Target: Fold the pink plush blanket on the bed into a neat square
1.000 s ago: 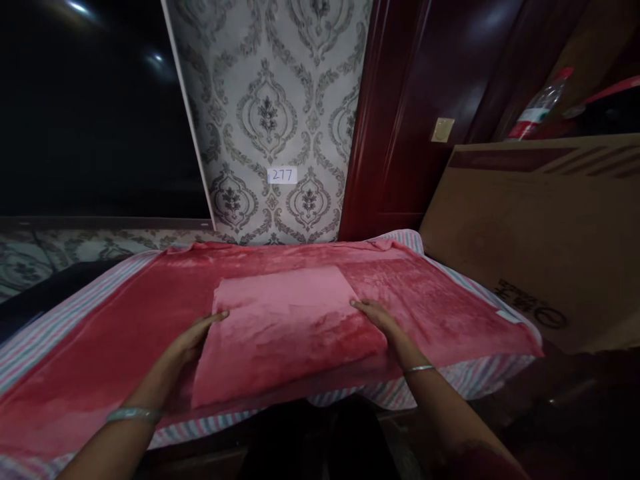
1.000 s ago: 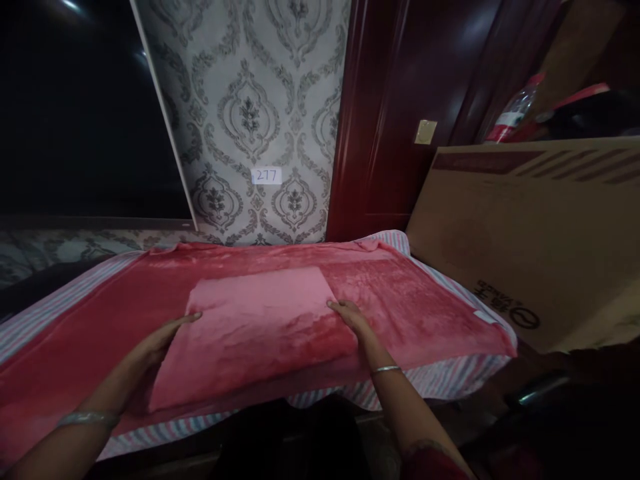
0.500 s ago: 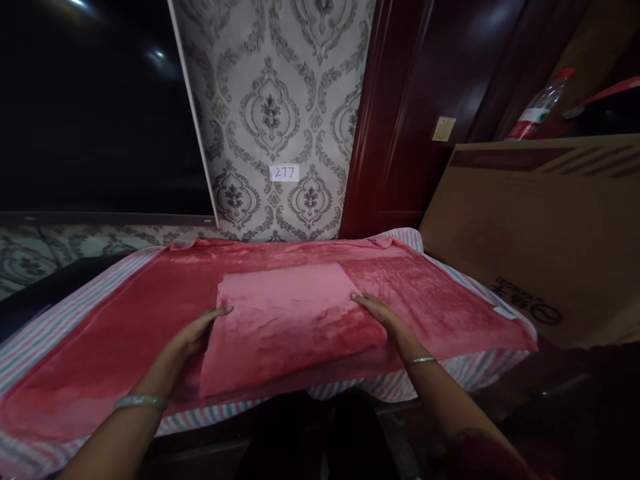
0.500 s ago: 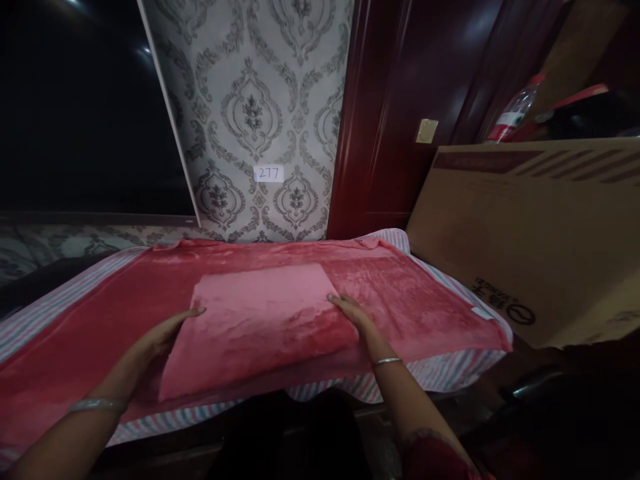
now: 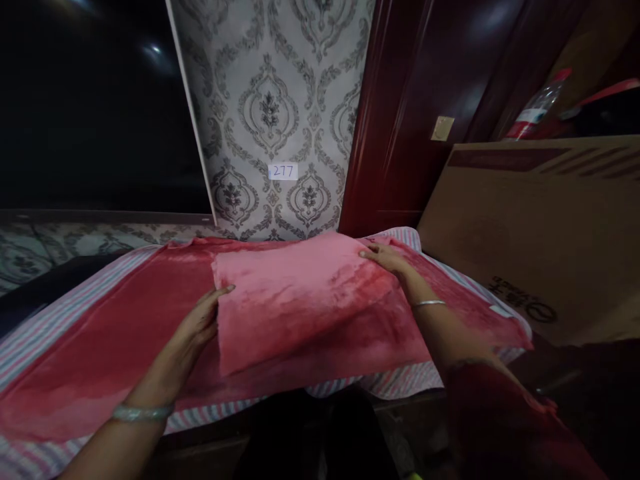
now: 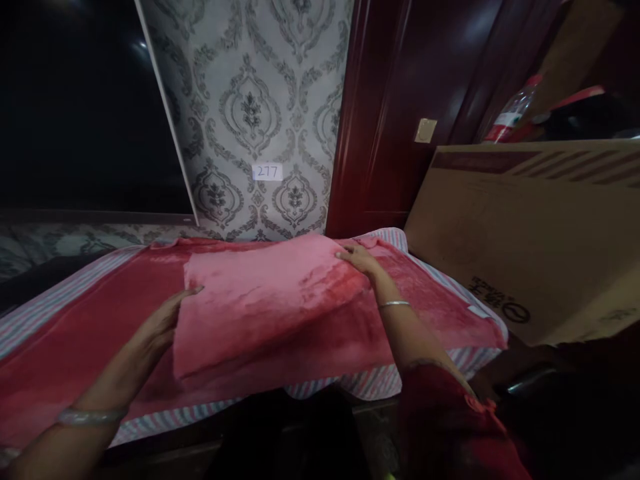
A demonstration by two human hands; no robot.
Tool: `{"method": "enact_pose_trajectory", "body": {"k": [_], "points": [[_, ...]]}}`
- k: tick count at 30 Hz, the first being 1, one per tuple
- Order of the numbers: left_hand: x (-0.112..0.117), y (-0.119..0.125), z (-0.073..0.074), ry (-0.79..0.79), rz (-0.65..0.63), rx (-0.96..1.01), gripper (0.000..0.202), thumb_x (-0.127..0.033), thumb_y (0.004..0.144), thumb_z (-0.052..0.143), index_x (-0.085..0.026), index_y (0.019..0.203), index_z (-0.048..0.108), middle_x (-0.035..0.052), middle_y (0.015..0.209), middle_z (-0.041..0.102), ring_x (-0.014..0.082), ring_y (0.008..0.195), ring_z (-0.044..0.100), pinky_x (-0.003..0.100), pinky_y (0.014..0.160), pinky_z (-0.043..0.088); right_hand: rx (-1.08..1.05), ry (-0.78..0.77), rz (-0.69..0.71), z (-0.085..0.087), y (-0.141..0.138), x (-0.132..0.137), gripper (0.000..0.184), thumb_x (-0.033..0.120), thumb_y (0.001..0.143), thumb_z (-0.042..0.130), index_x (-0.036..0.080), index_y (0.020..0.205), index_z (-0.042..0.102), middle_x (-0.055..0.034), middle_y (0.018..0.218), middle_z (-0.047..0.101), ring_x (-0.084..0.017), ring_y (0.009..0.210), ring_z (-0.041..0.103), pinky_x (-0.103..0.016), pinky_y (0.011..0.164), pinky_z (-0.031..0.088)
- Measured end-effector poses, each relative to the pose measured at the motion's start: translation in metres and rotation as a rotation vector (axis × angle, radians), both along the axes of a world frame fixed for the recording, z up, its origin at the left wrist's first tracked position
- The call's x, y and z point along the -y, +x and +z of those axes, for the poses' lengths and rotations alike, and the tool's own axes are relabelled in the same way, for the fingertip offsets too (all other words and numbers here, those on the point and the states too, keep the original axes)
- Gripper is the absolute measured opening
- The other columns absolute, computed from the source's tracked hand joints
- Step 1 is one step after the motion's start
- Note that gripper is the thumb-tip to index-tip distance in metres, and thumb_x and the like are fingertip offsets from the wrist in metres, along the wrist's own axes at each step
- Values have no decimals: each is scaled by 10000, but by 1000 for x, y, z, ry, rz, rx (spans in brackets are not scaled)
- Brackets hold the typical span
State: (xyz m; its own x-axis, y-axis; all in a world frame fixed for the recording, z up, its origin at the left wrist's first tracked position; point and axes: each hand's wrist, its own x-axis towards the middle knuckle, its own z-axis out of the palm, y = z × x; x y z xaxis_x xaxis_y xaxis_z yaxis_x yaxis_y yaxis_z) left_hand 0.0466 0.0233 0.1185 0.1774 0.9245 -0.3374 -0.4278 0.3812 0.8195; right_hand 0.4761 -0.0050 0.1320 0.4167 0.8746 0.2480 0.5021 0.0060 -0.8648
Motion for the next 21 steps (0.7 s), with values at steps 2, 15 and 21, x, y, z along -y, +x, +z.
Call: {"method": "enact_pose_trajectory", "body": {"k": [2,15,21], "points": [[10,10,-18,6,-29,-30,326,-35,734,678,-71,1057,707,85,743,765,203,585,708,265,598,589,-29,75,-153,-5,0,0,238,296,691,753,176,897,758,-100,980,746,-272,958,655,-416,946,469],[23,30,-32,18,-21,85,342,-51,782,695,-105,1120,689,68,899,777,179,751,734,260,754,596,-826,-247,188,-151,-154,163,796,928,632,563,151,750,693,-40,532,616,-156,419,549,-251,426,390],[53,32,-49,125,53,115,454,-150,703,822,-122,1123,652,99,1037,760,206,895,730,286,843,578,-1414,30,362,-136,-229,160,580,690,754,728,215,1086,718,-89,1111,743,-251,1013,694,-403,885,549]]}}
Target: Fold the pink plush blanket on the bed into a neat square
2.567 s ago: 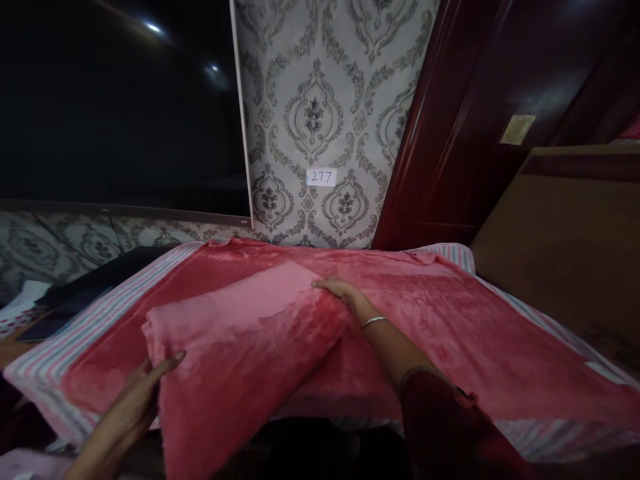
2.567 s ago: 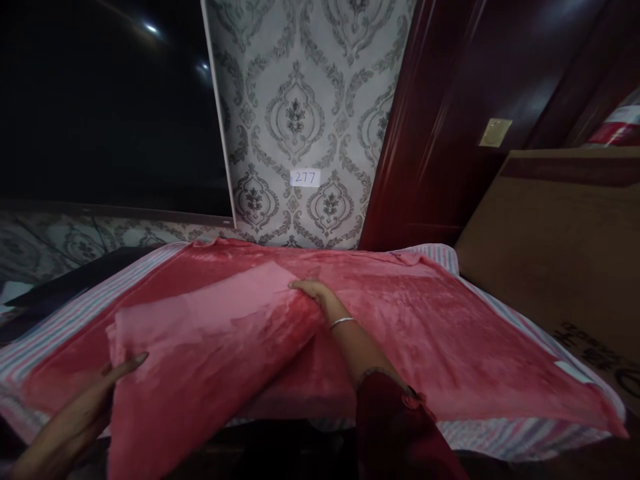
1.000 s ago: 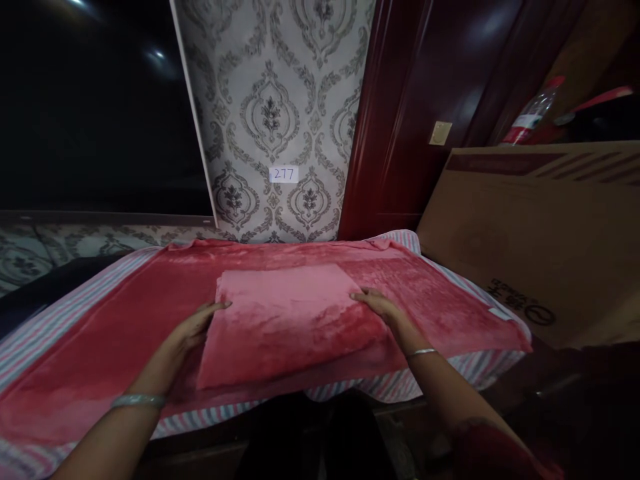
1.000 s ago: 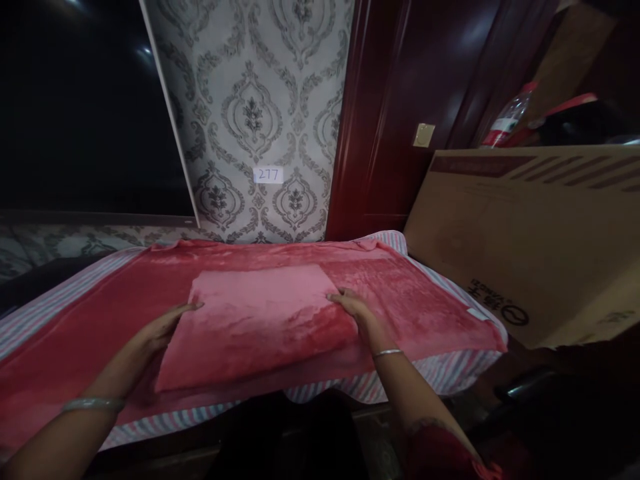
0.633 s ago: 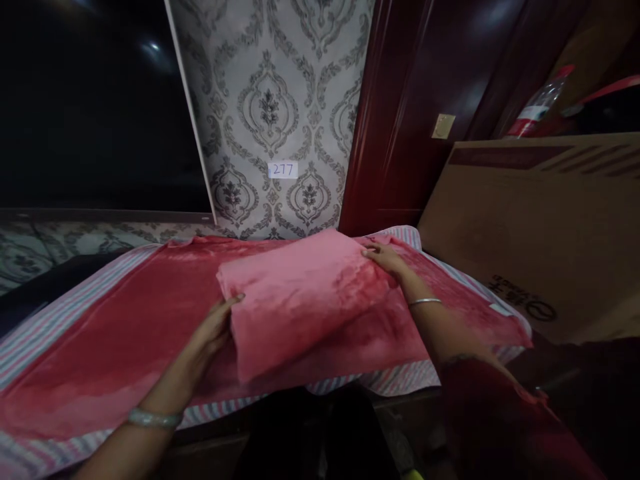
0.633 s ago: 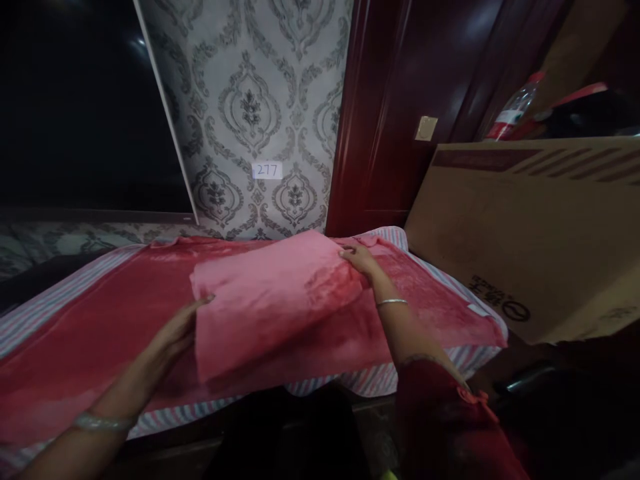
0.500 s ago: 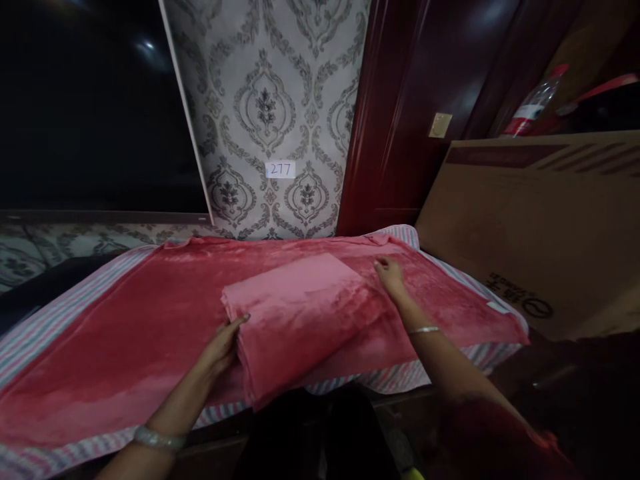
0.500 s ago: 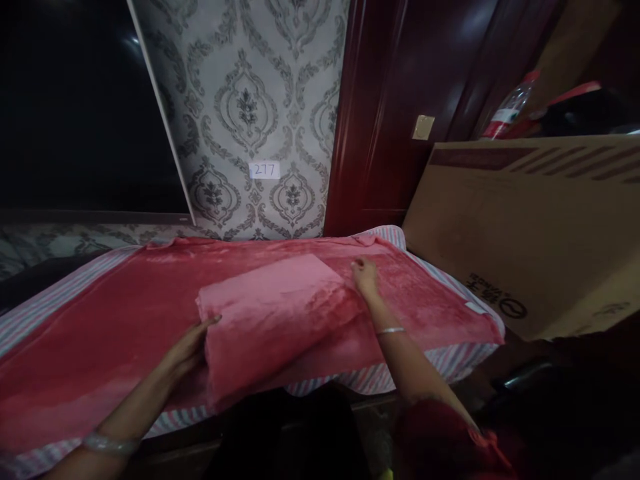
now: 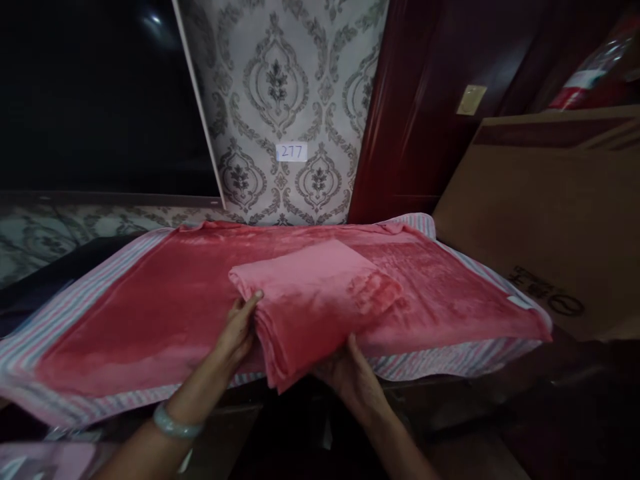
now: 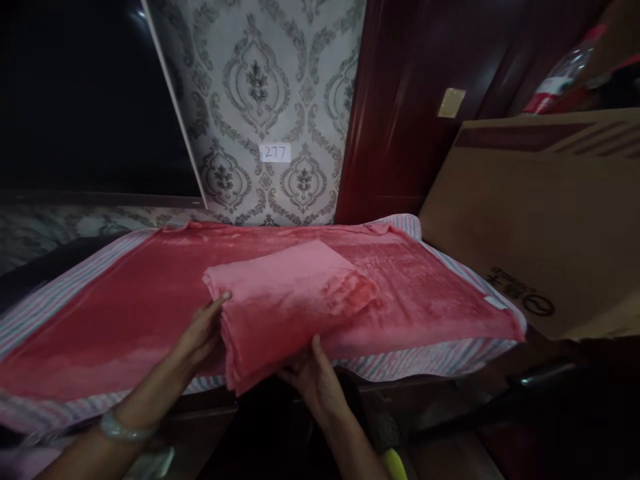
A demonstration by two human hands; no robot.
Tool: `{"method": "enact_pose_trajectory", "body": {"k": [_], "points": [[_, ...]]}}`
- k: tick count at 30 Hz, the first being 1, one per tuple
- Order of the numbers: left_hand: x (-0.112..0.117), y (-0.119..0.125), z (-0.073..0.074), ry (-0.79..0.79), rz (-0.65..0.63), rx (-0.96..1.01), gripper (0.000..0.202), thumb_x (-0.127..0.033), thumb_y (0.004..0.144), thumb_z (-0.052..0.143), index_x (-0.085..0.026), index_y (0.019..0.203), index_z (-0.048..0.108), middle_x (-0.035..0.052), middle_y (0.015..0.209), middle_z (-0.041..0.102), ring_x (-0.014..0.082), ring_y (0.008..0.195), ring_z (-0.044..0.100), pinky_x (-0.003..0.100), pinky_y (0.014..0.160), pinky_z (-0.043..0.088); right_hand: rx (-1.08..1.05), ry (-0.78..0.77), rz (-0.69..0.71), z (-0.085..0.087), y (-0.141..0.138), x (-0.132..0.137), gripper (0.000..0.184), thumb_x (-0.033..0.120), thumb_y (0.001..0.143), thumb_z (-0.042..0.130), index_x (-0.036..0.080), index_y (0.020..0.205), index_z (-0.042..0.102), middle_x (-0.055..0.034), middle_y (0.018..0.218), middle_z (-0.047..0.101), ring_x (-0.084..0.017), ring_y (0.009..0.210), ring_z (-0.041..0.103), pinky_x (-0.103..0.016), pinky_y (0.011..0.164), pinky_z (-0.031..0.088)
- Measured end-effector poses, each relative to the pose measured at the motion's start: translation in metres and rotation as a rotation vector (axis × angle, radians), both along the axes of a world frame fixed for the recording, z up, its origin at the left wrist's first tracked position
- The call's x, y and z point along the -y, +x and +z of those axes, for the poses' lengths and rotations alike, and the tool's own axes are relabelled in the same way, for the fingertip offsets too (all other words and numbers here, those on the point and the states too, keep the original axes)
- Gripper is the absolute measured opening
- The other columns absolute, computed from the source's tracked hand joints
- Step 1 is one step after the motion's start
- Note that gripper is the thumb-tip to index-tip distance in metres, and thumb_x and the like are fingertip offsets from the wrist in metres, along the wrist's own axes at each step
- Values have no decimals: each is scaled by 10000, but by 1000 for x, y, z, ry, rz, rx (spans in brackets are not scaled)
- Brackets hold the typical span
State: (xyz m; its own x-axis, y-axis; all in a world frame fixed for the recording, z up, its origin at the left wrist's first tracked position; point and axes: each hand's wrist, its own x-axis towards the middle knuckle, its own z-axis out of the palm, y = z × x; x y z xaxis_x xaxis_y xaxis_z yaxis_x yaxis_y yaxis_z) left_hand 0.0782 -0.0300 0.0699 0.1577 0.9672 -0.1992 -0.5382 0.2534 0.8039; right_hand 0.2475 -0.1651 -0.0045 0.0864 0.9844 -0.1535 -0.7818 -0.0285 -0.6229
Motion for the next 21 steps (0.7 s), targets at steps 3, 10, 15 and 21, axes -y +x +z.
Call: {"method": "enact_pose_trajectory", "body": {"k": [3,10,15,21], "points": [[20,-2,-14,11,46,-6,558,-230,669,861,-153,1165,618,108,1092,748,240,955,724,326,862,583,-138,-59,-242,5,-9,-7,523,611,730,791,268,1118,718,-38,1177,731,-257,1166,637,-428,979,530],[31,-25,-37,-131,-124,-127,662,-326,635,868,-188,1209,569,81,957,751,244,740,726,327,594,594,-70,-122,-449,5,-7,-9,579,465,679,859,251,1188,686,-20,1225,713,-236,1259,579,-403,1077,489],[24,-45,-37,-124,-225,-145,560,-317,647,853,-193,1110,565,46,810,724,209,575,681,333,551,580,-10,-169,-468,2,-10,-10,638,352,618,896,233,1200,665,-23,1180,728,-237,1134,647,-390,990,551],[18,-54,-37,-177,-254,-113,499,-315,651,841,-171,1053,584,102,861,738,270,666,715,394,623,592,-3,-209,-473,-3,-8,-10,601,306,587,904,207,1133,675,-29,1140,739,-225,1050,675,-367,947,569]]}}
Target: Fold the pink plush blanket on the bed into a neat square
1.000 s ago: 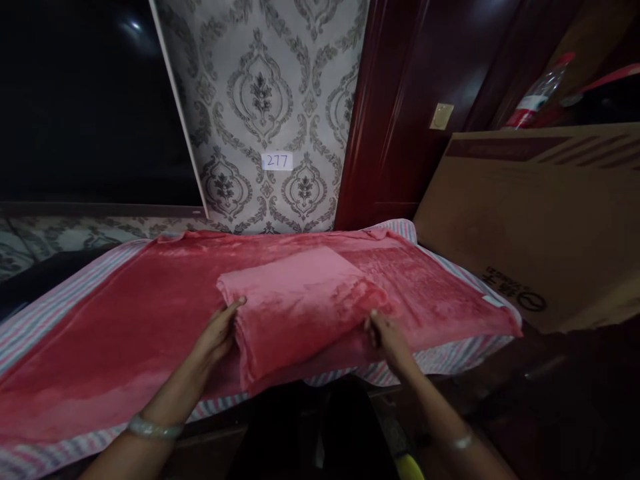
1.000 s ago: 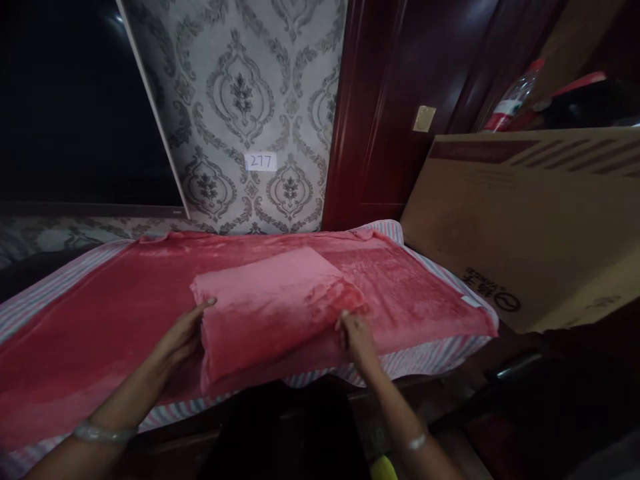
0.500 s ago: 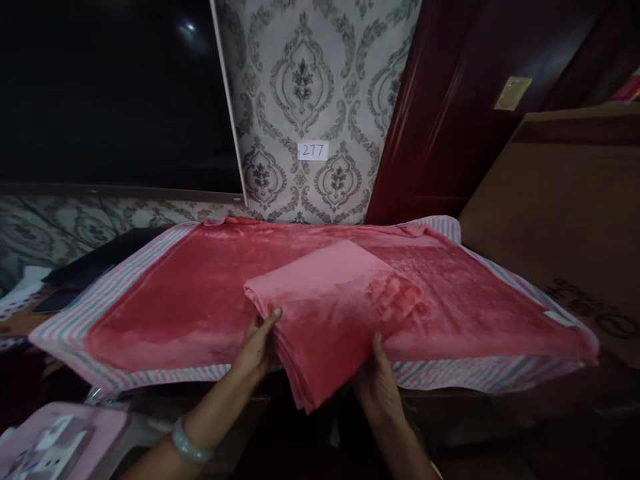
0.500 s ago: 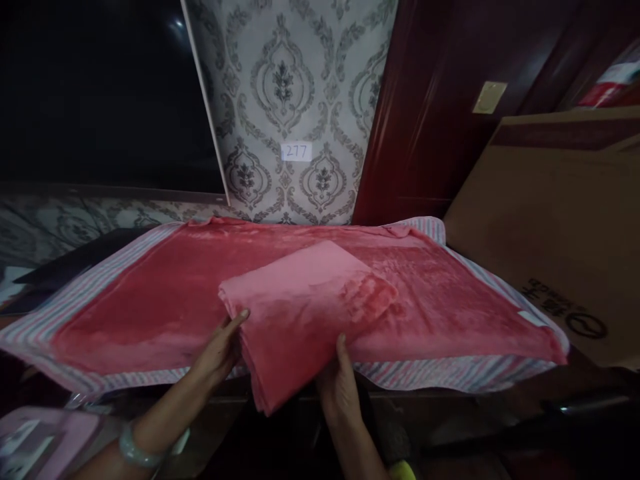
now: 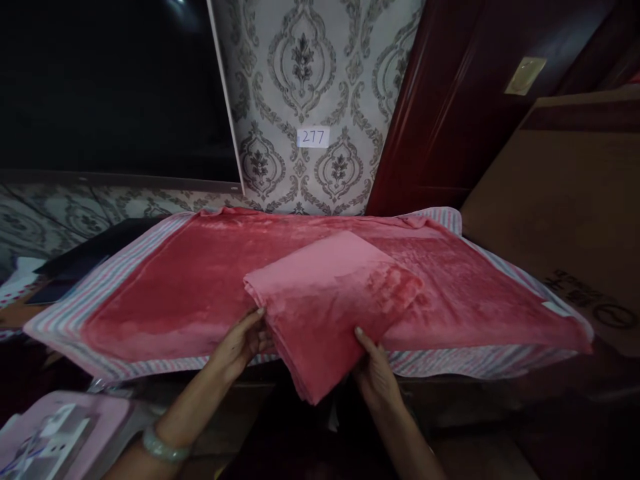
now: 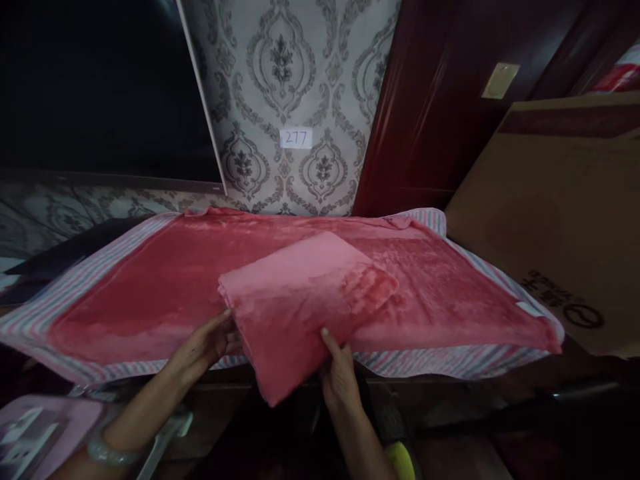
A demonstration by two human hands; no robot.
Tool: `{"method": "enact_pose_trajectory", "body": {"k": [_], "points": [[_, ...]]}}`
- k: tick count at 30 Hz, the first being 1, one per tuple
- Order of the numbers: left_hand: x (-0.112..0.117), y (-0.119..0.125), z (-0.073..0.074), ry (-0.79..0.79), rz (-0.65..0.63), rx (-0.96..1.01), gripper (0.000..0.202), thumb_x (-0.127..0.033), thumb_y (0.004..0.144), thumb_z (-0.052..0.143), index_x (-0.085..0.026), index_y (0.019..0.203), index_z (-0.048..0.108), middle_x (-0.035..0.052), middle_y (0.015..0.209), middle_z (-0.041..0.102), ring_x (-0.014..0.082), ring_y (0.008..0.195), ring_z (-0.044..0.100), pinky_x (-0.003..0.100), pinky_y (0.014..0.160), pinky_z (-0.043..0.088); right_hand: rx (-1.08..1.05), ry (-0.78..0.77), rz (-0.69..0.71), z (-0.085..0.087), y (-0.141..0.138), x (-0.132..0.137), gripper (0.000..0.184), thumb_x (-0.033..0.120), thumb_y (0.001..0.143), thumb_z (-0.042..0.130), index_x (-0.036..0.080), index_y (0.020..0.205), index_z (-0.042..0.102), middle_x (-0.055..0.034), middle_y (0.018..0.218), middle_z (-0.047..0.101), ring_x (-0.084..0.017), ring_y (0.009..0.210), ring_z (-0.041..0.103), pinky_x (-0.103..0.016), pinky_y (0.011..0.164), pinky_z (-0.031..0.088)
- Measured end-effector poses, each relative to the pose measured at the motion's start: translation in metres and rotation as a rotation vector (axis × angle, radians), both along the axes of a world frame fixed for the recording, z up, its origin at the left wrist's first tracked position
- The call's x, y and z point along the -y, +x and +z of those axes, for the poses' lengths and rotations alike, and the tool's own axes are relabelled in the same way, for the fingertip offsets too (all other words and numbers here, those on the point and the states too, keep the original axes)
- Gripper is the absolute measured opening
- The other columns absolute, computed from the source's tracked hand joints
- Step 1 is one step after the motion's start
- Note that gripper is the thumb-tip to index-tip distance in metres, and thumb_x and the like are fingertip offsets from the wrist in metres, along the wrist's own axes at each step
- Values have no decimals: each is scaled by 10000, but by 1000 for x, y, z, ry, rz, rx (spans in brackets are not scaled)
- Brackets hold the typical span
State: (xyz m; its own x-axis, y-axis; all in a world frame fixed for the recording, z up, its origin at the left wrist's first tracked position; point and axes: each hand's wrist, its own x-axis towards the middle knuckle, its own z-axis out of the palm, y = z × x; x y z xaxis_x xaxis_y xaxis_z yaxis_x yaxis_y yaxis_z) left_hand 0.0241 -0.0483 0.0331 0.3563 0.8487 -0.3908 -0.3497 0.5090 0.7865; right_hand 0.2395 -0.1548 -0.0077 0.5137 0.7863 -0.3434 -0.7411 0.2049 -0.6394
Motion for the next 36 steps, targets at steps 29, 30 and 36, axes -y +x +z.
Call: {"method": "enact_pose_trajectory", "body": {"k": [29,30,36], "points": [[17,29,1,111,166,-44,695,-331,603,886,-172,1231,634,130,1129,742,311,1011,706,369,840,569,7,39,41,2,-1,3,715,321,597,914,244,1243,617,-21,1120,740,-244,1045,671,-391,900,578],[16,29,2,95,166,-61,684,-324,600,885,-168,1220,640,128,1110,748,314,1003,709,372,831,573,7,48,38,2,-1,3,720,322,601,914,245,1250,612,-23,1122,739,-245,1049,672,-390,904,577],[10,29,0,29,175,-135,680,-271,641,843,-216,1281,618,98,1048,766,312,919,737,397,760,593,21,85,28,0,-1,-1,673,373,629,897,245,1230,624,-43,1123,739,-268,1031,685,-412,881,580]]}}
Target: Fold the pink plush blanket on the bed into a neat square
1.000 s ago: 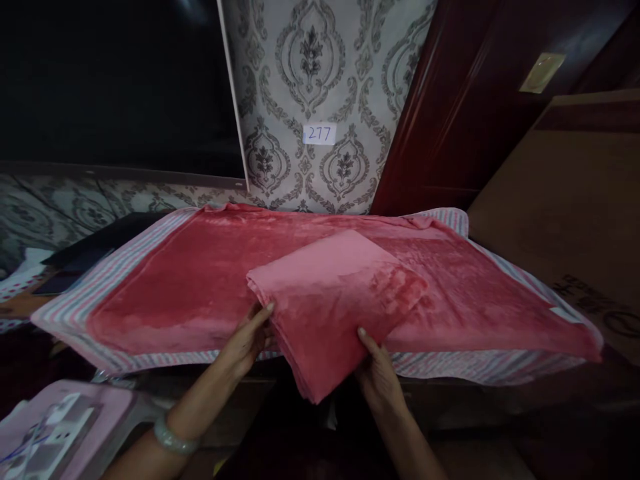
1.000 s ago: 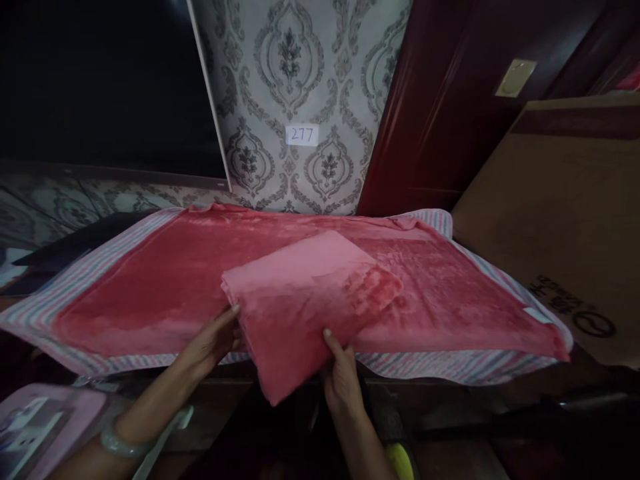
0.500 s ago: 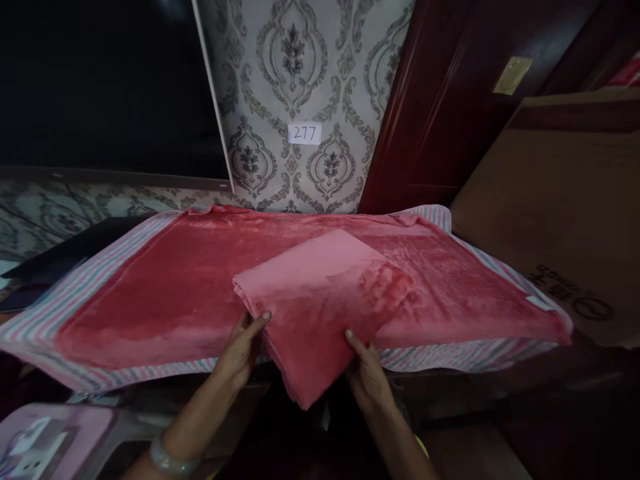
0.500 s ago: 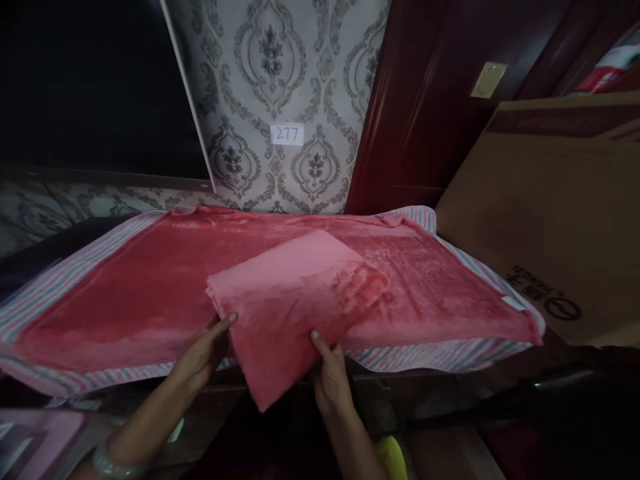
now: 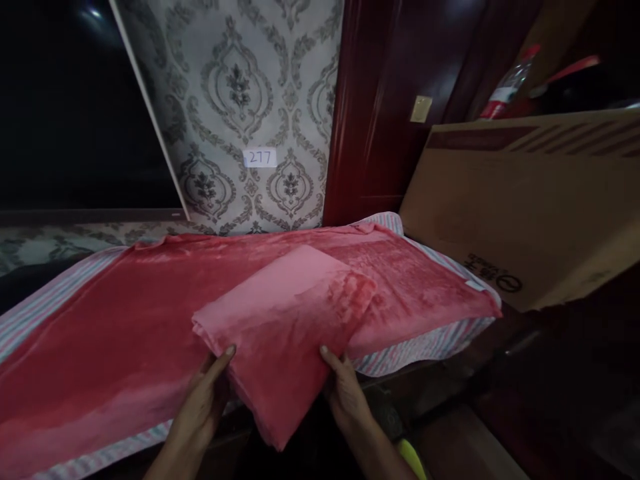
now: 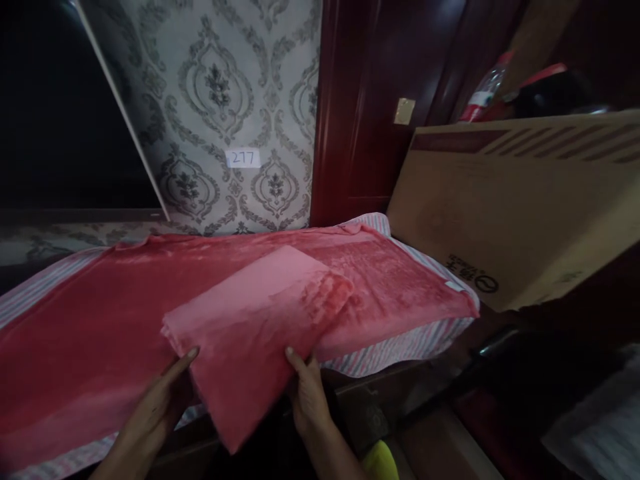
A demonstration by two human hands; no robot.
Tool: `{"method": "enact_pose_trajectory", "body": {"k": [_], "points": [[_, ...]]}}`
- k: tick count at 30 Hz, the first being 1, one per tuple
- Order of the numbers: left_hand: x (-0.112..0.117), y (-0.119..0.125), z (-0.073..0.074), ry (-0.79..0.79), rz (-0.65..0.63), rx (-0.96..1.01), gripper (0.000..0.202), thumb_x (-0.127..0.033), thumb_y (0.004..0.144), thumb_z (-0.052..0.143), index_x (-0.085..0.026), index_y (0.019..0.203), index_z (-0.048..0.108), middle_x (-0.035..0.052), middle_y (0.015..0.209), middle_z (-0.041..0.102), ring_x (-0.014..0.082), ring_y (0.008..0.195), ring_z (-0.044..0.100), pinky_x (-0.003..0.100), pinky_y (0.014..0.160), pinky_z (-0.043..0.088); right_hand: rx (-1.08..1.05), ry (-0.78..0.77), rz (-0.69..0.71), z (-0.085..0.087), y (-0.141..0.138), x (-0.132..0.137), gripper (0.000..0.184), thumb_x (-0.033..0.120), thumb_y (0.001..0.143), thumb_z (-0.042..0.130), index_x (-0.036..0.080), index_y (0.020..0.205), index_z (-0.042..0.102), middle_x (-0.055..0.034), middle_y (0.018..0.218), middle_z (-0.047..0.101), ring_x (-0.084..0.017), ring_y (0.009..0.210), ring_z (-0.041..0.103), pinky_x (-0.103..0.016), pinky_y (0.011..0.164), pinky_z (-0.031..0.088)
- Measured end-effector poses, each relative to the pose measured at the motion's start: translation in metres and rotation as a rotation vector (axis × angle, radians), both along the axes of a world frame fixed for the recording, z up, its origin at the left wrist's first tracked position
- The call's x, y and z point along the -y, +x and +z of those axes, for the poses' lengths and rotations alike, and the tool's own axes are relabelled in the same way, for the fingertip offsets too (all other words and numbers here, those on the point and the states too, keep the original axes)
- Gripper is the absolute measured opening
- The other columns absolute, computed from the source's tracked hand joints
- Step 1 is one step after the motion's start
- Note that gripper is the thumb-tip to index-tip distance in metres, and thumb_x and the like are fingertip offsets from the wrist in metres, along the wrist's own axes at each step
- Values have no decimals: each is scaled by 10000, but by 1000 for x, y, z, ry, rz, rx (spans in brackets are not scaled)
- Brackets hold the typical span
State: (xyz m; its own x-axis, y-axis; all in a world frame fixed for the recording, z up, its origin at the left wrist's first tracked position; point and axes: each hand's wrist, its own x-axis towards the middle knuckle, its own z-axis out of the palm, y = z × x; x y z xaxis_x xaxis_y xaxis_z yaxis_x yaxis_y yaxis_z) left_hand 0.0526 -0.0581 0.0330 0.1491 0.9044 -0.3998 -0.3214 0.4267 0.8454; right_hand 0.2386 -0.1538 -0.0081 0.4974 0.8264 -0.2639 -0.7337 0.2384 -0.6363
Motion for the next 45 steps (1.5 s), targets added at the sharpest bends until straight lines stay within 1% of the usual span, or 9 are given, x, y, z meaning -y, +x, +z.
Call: {"method": "enact_pose_trajectory", "body": {"k": [5,9,18,22,27,34,37,40,45], "points": [[-3,0,-3,32,-13,-1,682,-234,666,823,-241,1313,605,93,1121,752,307,1021,716,394,814,594,13,33,-17,2,6,-1,622,404,636,883,252,1188,641,-45,1094,745,-274,1046,681,-408,846,586],[-2,-1,-5,64,-36,-13,658,-283,719,807,-271,1340,588,85,1153,742,302,1080,696,414,858,587,35,44,-32,7,13,-1,580,410,623,889,249,1125,647,-39,1116,739,-263,1017,685,-384,807,591],[-6,-2,-13,39,11,17,654,-282,682,831,-274,1300,621,69,1076,763,297,1030,713,411,854,591,78,23,-149,-1,40,-7,425,398,646,872,247,978,654,14,956,749,-187,799,694,-309,695,569],[-8,-3,-16,31,3,-17,670,-318,684,826,-314,1317,605,64,1079,761,308,984,724,422,798,599,100,8,-177,-1,61,-12,499,415,619,874,261,1033,643,26,911,748,-160,711,677,-274,624,535],[-9,-5,-18,45,-26,-38,712,-334,657,840,-325,1326,596,66,1121,750,325,1001,715,420,764,603,104,-11,-213,10,85,-20,649,388,588,862,295,1164,578,35,900,749,-150,615,654,-267,577,508],[-13,-3,-21,8,7,-9,675,-308,669,833,-314,1307,614,67,1104,758,324,1030,709,434,817,596,91,-47,-263,17,119,-35,609,361,543,859,281,1035,509,68,752,707,-147,581,637,-264,571,508],[-11,-1,-14,13,47,4,668,-255,661,824,-291,1299,627,64,1112,757,322,1072,695,425,857,589,130,-31,-250,18,133,-40,542,378,560,852,274,953,493,73,720,686,-141,573,626,-255,563,496],[-4,2,-1,16,44,11,697,-225,638,835,-251,1303,628,72,1126,753,318,1133,669,399,913,575,173,-53,-210,17,147,-46,476,371,590,840,268,885,481,80,689,664,-140,552,611,-255,545,490],[4,8,19,-8,84,-22,692,-267,610,860,-267,1271,654,48,1129,756,325,1132,667,403,937,574,219,-97,-165,15,171,-57,376,296,622,804,265,916,572,60,686,675,-146,546,609,-256,524,490]]}}
